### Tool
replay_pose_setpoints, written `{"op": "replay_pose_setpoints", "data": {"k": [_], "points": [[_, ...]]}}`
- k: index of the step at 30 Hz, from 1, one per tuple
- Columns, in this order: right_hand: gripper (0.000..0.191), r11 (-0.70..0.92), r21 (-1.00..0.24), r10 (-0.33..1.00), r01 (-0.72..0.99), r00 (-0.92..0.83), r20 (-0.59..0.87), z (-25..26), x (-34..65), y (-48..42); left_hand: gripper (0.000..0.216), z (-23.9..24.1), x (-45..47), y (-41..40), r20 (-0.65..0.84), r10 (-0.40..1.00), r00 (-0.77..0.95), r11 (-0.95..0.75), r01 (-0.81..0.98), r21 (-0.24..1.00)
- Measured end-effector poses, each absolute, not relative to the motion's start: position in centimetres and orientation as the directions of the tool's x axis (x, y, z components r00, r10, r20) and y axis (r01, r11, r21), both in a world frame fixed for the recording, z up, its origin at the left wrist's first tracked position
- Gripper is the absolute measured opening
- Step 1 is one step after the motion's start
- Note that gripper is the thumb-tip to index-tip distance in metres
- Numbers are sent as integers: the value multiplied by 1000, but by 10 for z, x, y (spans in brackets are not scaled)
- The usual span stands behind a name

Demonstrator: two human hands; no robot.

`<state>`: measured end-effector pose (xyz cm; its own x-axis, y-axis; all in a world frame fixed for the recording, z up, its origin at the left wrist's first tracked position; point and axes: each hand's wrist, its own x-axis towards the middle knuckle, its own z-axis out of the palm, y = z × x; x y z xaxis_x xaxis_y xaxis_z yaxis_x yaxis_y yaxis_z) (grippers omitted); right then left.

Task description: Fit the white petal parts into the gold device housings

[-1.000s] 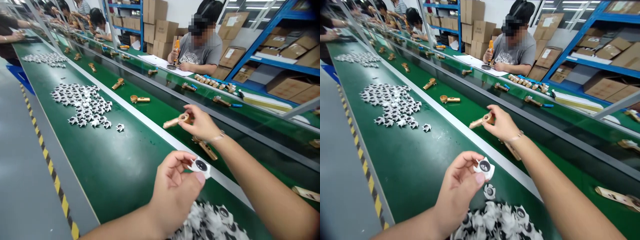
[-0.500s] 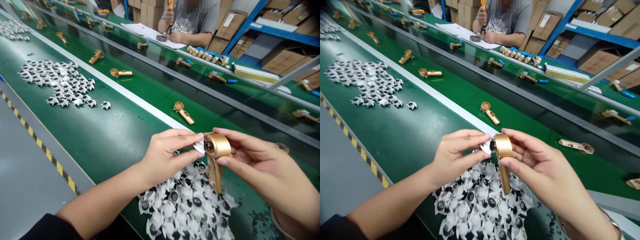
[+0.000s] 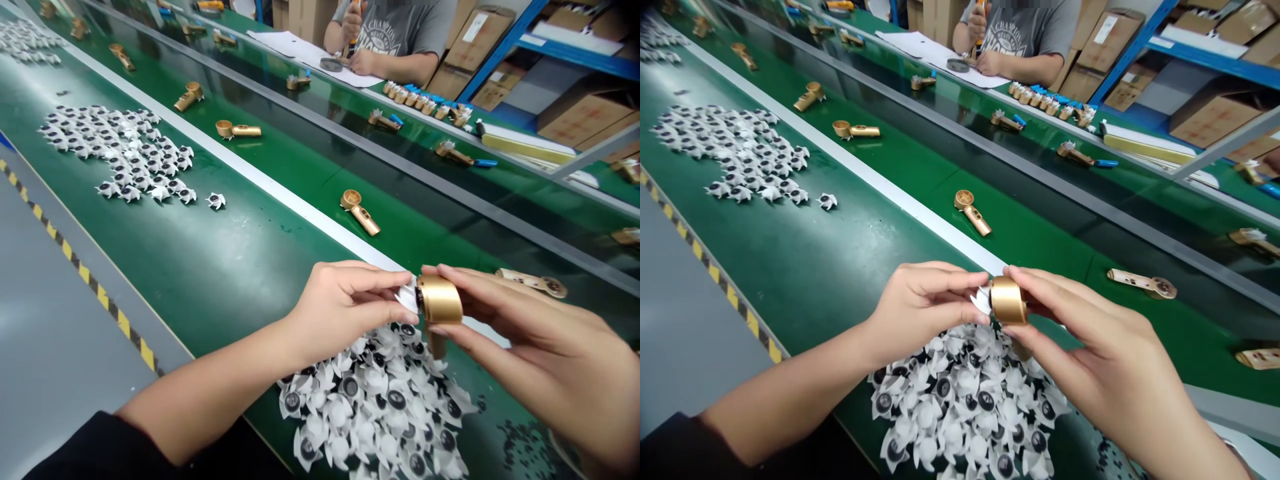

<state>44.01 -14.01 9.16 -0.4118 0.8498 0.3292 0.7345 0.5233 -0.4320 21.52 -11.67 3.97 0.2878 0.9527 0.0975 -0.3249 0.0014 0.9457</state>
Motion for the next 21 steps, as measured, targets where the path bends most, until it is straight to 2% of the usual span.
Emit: {"op": "replay_pose_setpoints", "data": {"k": [4, 9, 16, 19, 21], "points": [[53, 606, -349, 792, 715, -500, 351, 95, 442, -143, 34, 44, 216, -117, -122, 897, 426, 344, -496, 797], [62, 669, -295, 742, 683, -588, 322, 95, 452, -149, 38, 43, 214, -112, -244, 774, 585, 566, -465, 680], [57, 688, -278, 725, 670, -625, 288, 95, 450, -158, 44, 39, 213, -112, -285, 743, 606, 604, -424, 675], [51, 675, -326, 737, 662, -601, 308, 95, 447, -155, 67, 38, 211, -109, -279, 708, 649, 613, -367, 700], [46, 631, -357, 776, 689, -562, 287, 89, 450, -140, 85, 38, 207, -103, -284, 732, 619, 547, -287, 786]]}}
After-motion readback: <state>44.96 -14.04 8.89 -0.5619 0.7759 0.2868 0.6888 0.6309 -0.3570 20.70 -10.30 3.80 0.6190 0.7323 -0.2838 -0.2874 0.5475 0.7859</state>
